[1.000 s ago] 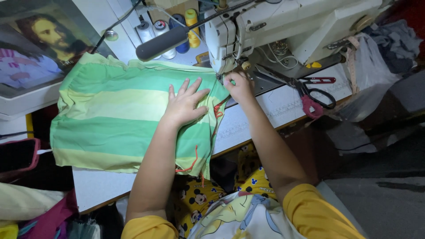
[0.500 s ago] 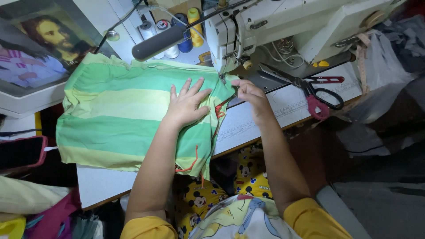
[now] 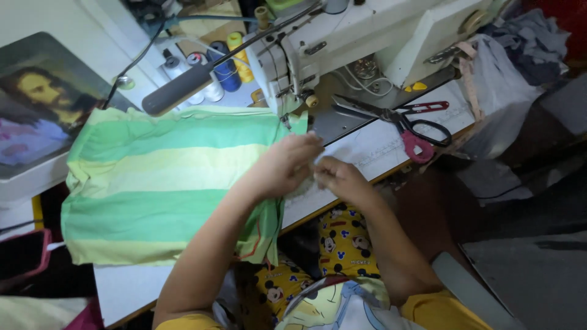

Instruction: The person is sewing a small green and yellow striped pillowcase using an industrial sewing machine, trimming the edges with scissors, and then stuffing it with orange yarn scraps.

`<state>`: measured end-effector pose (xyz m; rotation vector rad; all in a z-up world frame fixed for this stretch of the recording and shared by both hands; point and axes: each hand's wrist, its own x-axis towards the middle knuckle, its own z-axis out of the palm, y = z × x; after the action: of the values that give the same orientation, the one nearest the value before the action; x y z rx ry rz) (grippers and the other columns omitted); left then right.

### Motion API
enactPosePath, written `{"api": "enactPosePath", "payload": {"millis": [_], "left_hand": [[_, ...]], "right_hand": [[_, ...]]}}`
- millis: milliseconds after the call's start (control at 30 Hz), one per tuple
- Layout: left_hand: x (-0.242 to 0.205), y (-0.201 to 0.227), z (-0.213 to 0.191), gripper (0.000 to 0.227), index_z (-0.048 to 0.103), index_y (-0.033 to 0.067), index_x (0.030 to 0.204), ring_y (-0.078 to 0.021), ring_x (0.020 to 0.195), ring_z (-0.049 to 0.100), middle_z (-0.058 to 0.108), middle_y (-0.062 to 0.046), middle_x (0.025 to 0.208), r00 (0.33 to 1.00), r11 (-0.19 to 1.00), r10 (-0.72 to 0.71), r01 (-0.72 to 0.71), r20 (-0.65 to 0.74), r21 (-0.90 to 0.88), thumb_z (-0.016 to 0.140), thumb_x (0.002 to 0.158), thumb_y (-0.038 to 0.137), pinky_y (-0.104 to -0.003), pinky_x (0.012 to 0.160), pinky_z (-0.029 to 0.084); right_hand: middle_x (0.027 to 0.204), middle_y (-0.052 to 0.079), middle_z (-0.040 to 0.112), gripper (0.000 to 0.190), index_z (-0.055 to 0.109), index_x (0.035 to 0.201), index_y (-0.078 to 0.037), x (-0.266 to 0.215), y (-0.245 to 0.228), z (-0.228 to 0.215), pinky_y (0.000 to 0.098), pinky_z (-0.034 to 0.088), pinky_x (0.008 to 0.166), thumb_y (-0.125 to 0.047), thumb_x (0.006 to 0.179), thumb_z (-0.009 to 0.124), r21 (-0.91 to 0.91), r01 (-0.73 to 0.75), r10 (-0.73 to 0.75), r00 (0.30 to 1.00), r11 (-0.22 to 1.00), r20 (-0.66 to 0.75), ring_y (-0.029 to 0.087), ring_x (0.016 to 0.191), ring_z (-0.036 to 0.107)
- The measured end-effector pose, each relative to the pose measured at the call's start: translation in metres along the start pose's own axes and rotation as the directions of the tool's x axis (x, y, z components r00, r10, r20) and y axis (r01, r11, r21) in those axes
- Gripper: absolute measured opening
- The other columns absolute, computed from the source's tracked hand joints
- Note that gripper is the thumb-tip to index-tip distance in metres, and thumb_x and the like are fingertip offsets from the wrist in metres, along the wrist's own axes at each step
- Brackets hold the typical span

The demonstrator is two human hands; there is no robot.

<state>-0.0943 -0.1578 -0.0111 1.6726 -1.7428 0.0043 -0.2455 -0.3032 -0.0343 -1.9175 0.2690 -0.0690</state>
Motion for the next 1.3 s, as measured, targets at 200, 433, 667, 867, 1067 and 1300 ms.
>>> {"api": "enactPosePath", "payload": {"millis": [200, 433, 667, 867, 1067, 1300], "left_hand": [[-0.017, -0.017, 0.046, 0.026, 0.071, 0.013, 0.116, -0.0319, 0.095, 0.072, 0.069, -0.008, 0.092, 0.996, 0.985, 0.089, -0.086, -0.014, 0.152, 0.064, 0.097, 0.029, -0.051, 0.112, 0.042], [-0.021, -0.026, 0.055, 0.021, 0.061, 0.0135, 0.08, -0.0262, 0.07, 0.062, 0.056, -0.003, 0.078, 0.956, 0.958, 0.235, -0.198, -0.173, 0.206, 0.059, 0.098, 0.025, -0.042, 0.088, 0.052], [-0.016, -0.014, 0.041, 0.013, 0.064, 0.0084, 0.085, -0.0284, 0.068, 0.062, 0.055, -0.005, 0.075, 0.97, 0.987, 0.163, -0.157, -0.18, 0.043, 0.063, 0.096, 0.015, -0.041, 0.075, 0.054], [-0.017, -0.01, 0.035, 0.008, 0.069, 0.0061, 0.09, -0.0312, 0.07, 0.063, 0.057, -0.008, 0.075, 0.985, 0.986, 0.013, -0.041, -0.174, -0.159, 0.065, 0.096, 0.01, -0.042, 0.07, 0.053], [-0.018, -0.003, 0.023, 0.007, 0.072, 0.0059, 0.096, -0.0336, 0.075, 0.066, 0.061, -0.01, 0.076, 0.979, 0.917, -0.163, 0.105, -0.119, -0.386, 0.066, 0.095, 0.01, -0.042, 0.072, 0.055], [-0.016, 0.001, 0.017, 0.009, 0.074, 0.0081, 0.099, -0.0297, 0.076, 0.067, 0.063, -0.008, 0.077, 0.969, 0.898, -0.238, 0.193, -0.069, -0.395, 0.067, 0.094, 0.01, -0.041, 0.075, 0.055]], "right_hand": [[0.08, 0.013, 0.07, 0.022, 0.068, 0.099, 0.0, -0.018, -0.004, -0.015, 0.0454, 0.055, 0.076, -0.013, 0.098, 0.05, 0.019, 0.036, -0.037, 0.999, 0.999, 0.021, 0.024, 0.084, 0.067], [0.073, 0.009, 0.069, 0.014, 0.071, 0.091, -0.007, -0.009, 0.015, -0.023, 0.041, 0.052, 0.073, -0.012, 0.088, 0.058, -0.197, -0.07, 0.072, 0.997, 0.978, 0.002, 0.023, 0.078, 0.066], [0.102, 0.01, 0.067, 0.018, 0.074, 0.114, -0.011, 0.033, 0.077, -0.076, 0.0469, 0.052, 0.085, -0.021, 0.102, 0.065, -0.82, -0.032, -0.444, 0.829, 0.571, -0.341, 0.032, 0.098, 0.066], [0.15, 0.004, 0.056, 0.044, 0.064, 0.14, -0.021, 0.018, 0.066, -0.047, 0.0678, 0.042, 0.104, -0.032, 0.101, 0.047, -0.846, -0.143, -0.13, 0.962, 0.514, -0.242, 0.033, 0.139, 0.051], [0.148, 0.011, 0.055, 0.048, 0.058, 0.14, -0.013, -0.04, 0.021, -0.02, 0.0622, 0.041, 0.107, -0.028, 0.095, 0.056, -0.88, 0.022, -0.054, 0.999, 0.475, -0.004, 0.036, 0.141, 0.048], [0.09, 0.002, 0.064, 0.005, 0.064, 0.093, -0.016, -0.045, 0.076, -0.047, 0.0437, 0.05, 0.077, -0.02, 0.096, 0.065, -0.84, 0.198, -0.373, 0.928, 0.505, -0.006, 0.032, 0.095, 0.066]]}}
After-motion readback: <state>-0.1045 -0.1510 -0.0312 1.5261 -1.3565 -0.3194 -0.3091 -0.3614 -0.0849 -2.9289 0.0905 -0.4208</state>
